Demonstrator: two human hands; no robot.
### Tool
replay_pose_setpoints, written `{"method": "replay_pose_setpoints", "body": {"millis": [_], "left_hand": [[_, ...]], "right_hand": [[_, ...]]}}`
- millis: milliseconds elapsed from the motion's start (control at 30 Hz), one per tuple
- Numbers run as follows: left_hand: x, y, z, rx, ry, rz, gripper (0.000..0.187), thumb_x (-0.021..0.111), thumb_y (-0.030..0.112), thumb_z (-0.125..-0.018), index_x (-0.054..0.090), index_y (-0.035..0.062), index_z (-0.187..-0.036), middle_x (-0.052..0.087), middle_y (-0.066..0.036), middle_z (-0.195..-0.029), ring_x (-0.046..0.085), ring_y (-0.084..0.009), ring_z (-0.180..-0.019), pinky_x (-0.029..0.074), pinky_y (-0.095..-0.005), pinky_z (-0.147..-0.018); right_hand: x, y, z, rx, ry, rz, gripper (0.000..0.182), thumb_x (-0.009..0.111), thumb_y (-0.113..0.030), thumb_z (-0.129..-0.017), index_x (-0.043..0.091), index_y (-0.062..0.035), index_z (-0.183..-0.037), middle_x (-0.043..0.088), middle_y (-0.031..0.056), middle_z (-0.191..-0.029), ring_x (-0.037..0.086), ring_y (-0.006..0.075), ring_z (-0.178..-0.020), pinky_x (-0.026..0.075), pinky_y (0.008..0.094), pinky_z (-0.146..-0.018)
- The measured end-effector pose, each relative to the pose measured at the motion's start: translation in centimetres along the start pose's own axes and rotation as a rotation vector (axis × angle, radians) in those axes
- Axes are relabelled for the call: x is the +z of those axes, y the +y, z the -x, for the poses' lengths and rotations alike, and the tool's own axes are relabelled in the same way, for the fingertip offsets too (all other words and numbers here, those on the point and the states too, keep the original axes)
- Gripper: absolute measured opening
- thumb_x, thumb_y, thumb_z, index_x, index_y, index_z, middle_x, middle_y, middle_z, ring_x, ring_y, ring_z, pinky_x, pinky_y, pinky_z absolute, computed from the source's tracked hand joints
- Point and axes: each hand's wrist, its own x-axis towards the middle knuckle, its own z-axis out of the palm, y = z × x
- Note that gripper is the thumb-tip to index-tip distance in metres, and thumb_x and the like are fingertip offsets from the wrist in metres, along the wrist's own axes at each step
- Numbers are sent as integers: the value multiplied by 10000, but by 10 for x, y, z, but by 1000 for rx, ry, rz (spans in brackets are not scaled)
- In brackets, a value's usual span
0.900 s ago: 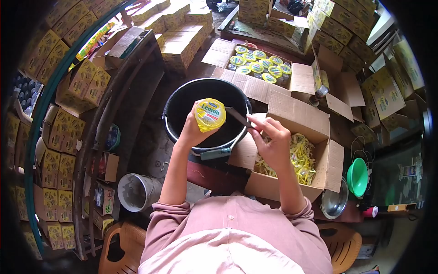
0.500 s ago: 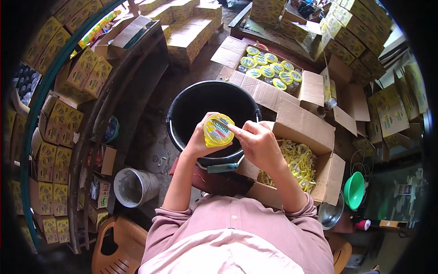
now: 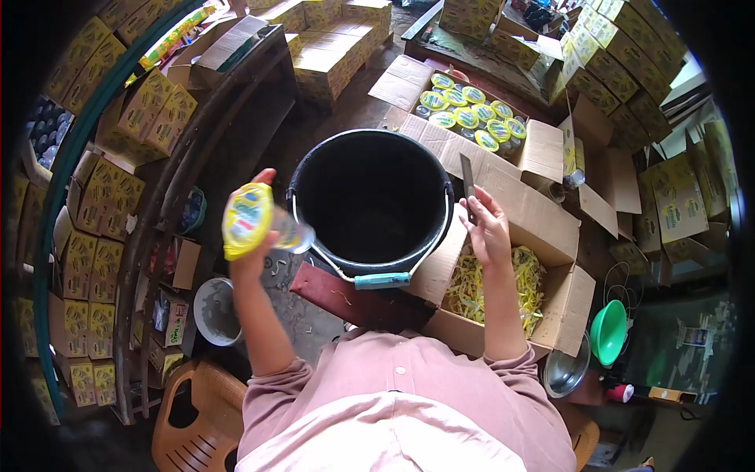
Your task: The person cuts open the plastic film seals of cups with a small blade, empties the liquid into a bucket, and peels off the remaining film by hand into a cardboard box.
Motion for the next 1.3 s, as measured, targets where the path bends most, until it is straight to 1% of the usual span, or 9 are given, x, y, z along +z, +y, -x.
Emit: {"method": "replay_pose_setpoints", "body": {"millis": [33, 233, 267, 333, 600, 767, 933, 1067, 1300], "left_hand": [[-17, 0, 2, -70, -27, 29, 832, 744, 401, -637, 415, 51, -1318, 430, -166, -1349, 388, -241, -1275, 341, -343, -993], [-69, -69, 1, -369, -245, 348, 809, 718, 345, -652, 403, 46, -1335, 292, -169, -1447, 297, -304, -1335, 316, -387, -1021], [-67, -79, -5, -408, -266, 485, 721, 677, 197, -663, 416, 3, -1307, 354, -160, -1412, 381, -256, -1288, 355, -381, -1001], [-68, -98, -18, -497, -367, 455, 754, 699, 287, -660, 418, 15, -1306, 398, -157, -1380, 420, -265, -1247, 359, -383, -999], [-74, -101, -5, -514, -337, 504, 627, 679, 135, -665, 478, -14, -1240, 580, -105, -1153, 557, -224, -1058, 428, -380, -922], [-65, -82, 54, -552, -470, 475, 753, 748, 176, -611, 451, -18, -1275, 539, -131, -1232, 513, -240, -1137, 366, -391, -997], [-27, -37, 59, -369, -905, 369, 816, 776, 191, -579, 437, -20, -1291, 509, -148, -1276, 487, -249, -1176, 329, -393, -1032], [-48, -49, 49, -476, -643, 353, 914, 811, 221, -524, 416, -19, -1313, 416, -168, -1369, 399, -266, -1268, 260, -383, -1072], [-45, -90, -23, -495, -453, 378, 828, 764, 332, -630, 415, 66, -1332, 305, -112, -1451, 307, -247, -1330, 400, -400, -952]], "right_hand": [[-3, 3, 11, 71, 36, -138, 326, 602, -79, -845, 536, -35, -1160, 615, 46, -973, 576, 136, -916, 431, 330, -798], [4, 32, 74, 309, 49, -535, 291, 557, -90, -874, 546, -127, -1163, 601, 14, -960, 573, 191, -1019, 358, 543, -922], [12, 33, 76, 267, 18, -489, 283, 562, -81, -873, 554, -126, -1152, 609, 16, -952, 576, 181, -1008, 325, 566, -949], [15, 36, 74, 266, 6, -482, 277, 571, -72, -868, 562, -125, -1140, 615, 12, -948, 582, 168, -979, 318, 571, -952], [11, 25, 40, 232, -51, -326, 288, 592, -70, -852, 555, -100, -1137, 605, 8, -920, 581, 137, -889, 475, 411, -722], [6, -8, -35, 48, -93, -138, 366, 573, -77, -843, 461, -4, -1183, 591, 97, -975, 565, 172, -925, 452, 289, -706], [-38, -10, -91, 61, -58, -183, 218, 552, -143, -878, 561, -128, -1096, 613, -4, -939, 559, 167, -1042, 341, 498, -911], [-71, -3, -55, -59, 162, -380, 125, 563, -168, -874, 637, -157, -974, 642, -41, -863, 566, 175, -1052, 162, 603, -1033], [-41, 48, 84, 33, -129, -793, 178, 544, -144, -884, 654, -137, -1024, 657, 1, -866, 488, 237, -1182, 135, 600, -1070]]}}
